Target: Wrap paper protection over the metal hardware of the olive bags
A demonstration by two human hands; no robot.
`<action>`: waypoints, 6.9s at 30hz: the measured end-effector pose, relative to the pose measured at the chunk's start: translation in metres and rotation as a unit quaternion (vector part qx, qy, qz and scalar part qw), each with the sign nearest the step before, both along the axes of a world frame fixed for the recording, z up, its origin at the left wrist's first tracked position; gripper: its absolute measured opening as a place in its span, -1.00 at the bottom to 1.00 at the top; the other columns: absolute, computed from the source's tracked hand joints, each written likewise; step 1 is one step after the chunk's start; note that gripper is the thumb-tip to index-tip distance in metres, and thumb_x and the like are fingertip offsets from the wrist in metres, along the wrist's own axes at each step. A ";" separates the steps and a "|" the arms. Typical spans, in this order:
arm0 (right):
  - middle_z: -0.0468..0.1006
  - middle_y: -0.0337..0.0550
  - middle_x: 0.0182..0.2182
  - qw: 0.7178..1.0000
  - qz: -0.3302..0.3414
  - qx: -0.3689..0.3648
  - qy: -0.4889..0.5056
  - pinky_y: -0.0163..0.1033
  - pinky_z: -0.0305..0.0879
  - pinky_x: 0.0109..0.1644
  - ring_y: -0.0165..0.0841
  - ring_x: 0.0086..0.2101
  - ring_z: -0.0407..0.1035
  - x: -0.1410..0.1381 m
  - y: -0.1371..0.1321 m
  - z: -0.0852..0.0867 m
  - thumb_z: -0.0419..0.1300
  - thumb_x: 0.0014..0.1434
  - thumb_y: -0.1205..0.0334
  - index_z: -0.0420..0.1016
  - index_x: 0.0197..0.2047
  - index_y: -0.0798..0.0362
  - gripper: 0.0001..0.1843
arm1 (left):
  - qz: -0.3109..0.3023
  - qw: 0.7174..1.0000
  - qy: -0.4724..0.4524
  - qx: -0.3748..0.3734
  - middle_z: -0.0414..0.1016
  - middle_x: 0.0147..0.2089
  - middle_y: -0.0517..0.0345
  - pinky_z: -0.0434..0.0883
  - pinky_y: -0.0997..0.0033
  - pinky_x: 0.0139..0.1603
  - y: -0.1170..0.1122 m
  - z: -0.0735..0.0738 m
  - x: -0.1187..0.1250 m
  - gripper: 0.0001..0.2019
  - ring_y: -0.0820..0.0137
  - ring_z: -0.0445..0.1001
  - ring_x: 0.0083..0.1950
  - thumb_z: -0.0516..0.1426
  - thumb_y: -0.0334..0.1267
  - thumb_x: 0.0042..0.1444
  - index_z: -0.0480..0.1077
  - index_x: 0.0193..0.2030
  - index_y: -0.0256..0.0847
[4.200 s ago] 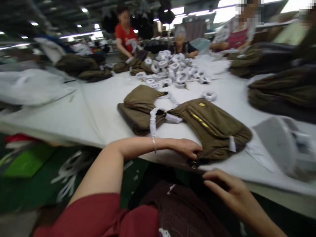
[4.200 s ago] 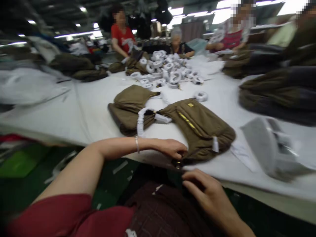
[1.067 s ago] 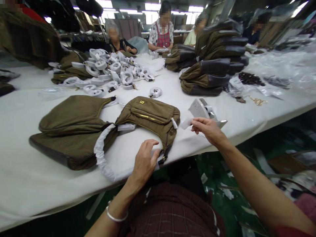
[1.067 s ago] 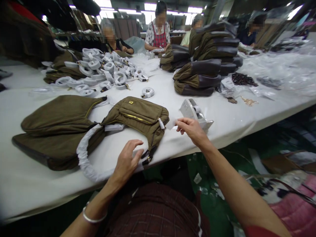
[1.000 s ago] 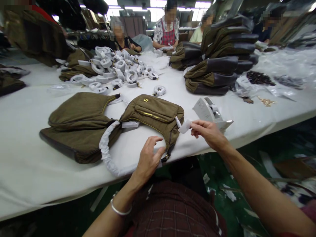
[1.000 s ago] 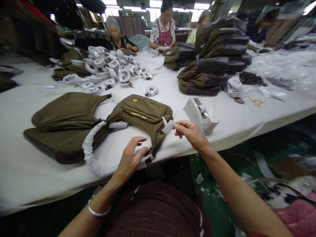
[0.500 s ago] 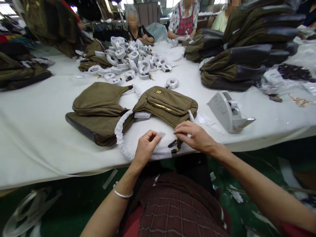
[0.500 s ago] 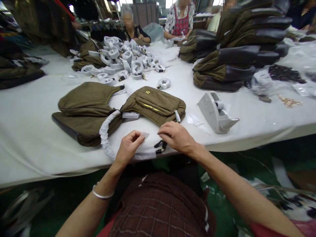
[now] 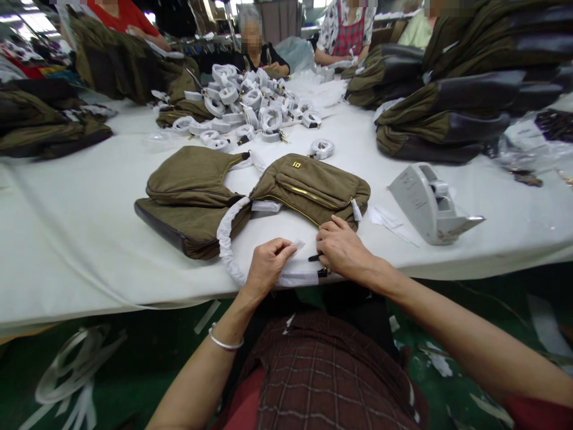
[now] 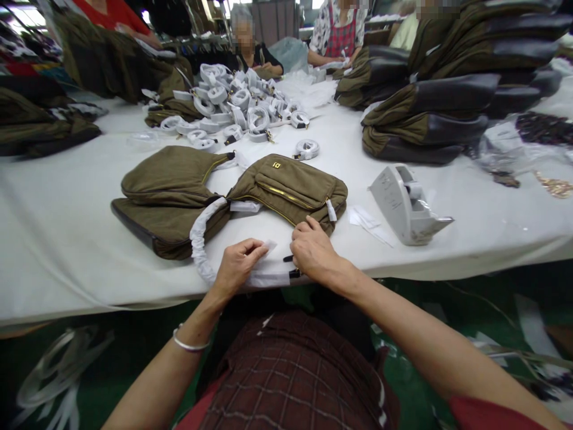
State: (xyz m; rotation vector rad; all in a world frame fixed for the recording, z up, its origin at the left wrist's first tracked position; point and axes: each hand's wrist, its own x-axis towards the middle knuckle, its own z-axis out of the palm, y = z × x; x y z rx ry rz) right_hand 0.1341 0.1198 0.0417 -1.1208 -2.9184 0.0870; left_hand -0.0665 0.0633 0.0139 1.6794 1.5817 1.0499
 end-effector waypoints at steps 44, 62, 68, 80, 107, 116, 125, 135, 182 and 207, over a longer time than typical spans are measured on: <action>0.39 0.11 0.18 0.959 -0.030 -0.079 0.271 0.11 0.10 0.33 -0.16 0.22 0.22 0.059 -0.014 -0.026 0.25 0.12 0.28 0.26 0.27 0.10 -0.36 | -0.171 0.904 0.387 0.068 0.56 -0.22 0.07 0.36 0.39 -0.17 0.030 -0.010 0.064 -0.85 0.31 0.47 -0.15 0.06 -0.27 0.29 0.45 -0.20 -0.18; 0.46 -0.12 -0.22 0.953 -0.093 -0.111 0.266 -0.21 0.39 -0.09 -0.31 -0.24 0.42 0.028 -0.037 -0.014 0.22 0.24 0.13 0.47 0.07 0.00 -0.66 | -0.212 0.935 0.283 -0.029 0.47 -0.28 0.19 0.29 0.41 -0.22 0.009 0.011 0.021 -0.91 0.36 0.42 -0.27 -0.03 -0.27 0.31 0.28 -0.20 -0.13; 0.45 -0.15 -0.27 0.929 -0.121 -0.137 0.322 -0.28 0.34 -0.12 -0.35 -0.23 0.40 0.021 -0.037 -0.025 0.23 0.23 0.19 0.51 -0.11 0.05 -0.82 | -0.205 0.960 0.181 -0.061 0.49 -0.29 0.19 0.30 0.45 -0.24 0.012 -0.001 0.032 -0.92 0.37 0.45 -0.26 -0.01 -0.30 0.25 0.26 -0.28 -0.13; 0.59 -0.17 -0.25 0.963 -0.095 -0.177 0.177 -0.30 0.22 -0.29 -0.27 -0.25 0.47 0.013 -0.017 0.008 0.30 0.03 0.20 0.47 -0.08 0.01 -0.66 | -0.199 0.959 0.203 -0.020 0.58 -0.29 0.17 0.37 0.46 -0.28 0.018 0.007 0.031 -0.90 0.29 0.60 -0.24 -0.04 -0.35 0.21 0.21 -0.17 -0.07; 0.67 -0.21 -0.32 0.955 -0.087 -0.224 0.176 -0.35 0.22 -0.29 -0.31 -0.26 0.52 0.013 -0.004 0.011 0.27 0.09 0.16 0.66 -0.16 -0.07 -0.76 | -0.109 0.962 0.247 -0.036 0.50 -0.41 0.18 0.24 0.43 -0.30 0.001 0.004 0.026 -0.80 0.35 0.47 -0.36 -0.03 -0.21 0.21 0.34 -0.39 -0.12; 0.67 -0.15 -0.30 0.994 -0.034 -0.091 0.045 -0.35 0.18 -0.33 -0.30 -0.25 0.53 0.007 -0.013 0.017 0.19 0.15 0.28 0.65 -0.18 -0.06 -0.78 | -0.086 0.992 0.051 -0.076 0.36 -0.53 0.32 0.21 0.52 -0.45 0.000 0.001 0.035 -0.99 0.47 0.36 -0.50 0.05 -0.32 0.08 0.26 -0.35 -0.14; 0.57 -0.05 -0.32 0.997 -0.055 0.018 0.043 -0.31 0.04 -0.40 -0.34 -0.36 0.43 0.003 -0.035 -0.011 0.00 0.33 0.31 0.56 -0.19 0.10 -0.71 | -0.038 0.820 -0.491 -0.293 0.38 -0.61 0.33 0.14 0.72 -0.68 0.005 -0.012 0.038 -0.79 0.62 0.26 -0.68 0.23 -0.43 -0.12 0.28 -0.35 -0.23; 0.60 -0.16 -0.28 0.979 -0.162 0.051 0.112 -0.27 0.04 -0.43 -0.36 -0.37 0.46 -0.004 -0.062 -0.027 0.04 0.35 0.11 0.55 -0.05 -0.02 -0.71 | -0.064 0.761 -0.536 -0.359 0.41 -0.53 0.19 0.36 0.72 -0.57 0.004 -0.006 0.033 -0.86 0.62 0.38 -0.60 0.20 -0.37 0.17 0.34 -0.37 -0.32; 0.63 -0.05 -0.37 0.659 -0.512 -0.176 0.522 -0.10 0.32 -0.08 -0.25 -0.24 0.46 0.270 0.045 0.007 0.40 -0.18 0.08 0.62 -0.42 0.14 -0.70 | -0.098 0.945 -0.139 -0.279 0.28 -0.63 0.34 0.15 0.60 -0.70 -0.005 -0.008 0.057 -0.70 0.55 0.23 -0.66 0.22 -0.02 -0.08 0.29 -0.51 -0.20; 0.61 -0.07 -0.38 0.557 -0.442 -0.253 0.656 -0.27 0.43 -0.35 -0.32 -0.39 0.51 0.183 -0.064 -0.028 0.42 -0.14 0.07 0.54 -0.41 0.09 -0.70 | -0.173 0.948 -0.068 -0.258 0.27 -0.65 0.33 0.15 0.56 -0.60 0.016 0.003 0.051 -0.78 0.51 0.27 -0.63 0.16 -0.14 -0.04 0.26 -0.54 -0.19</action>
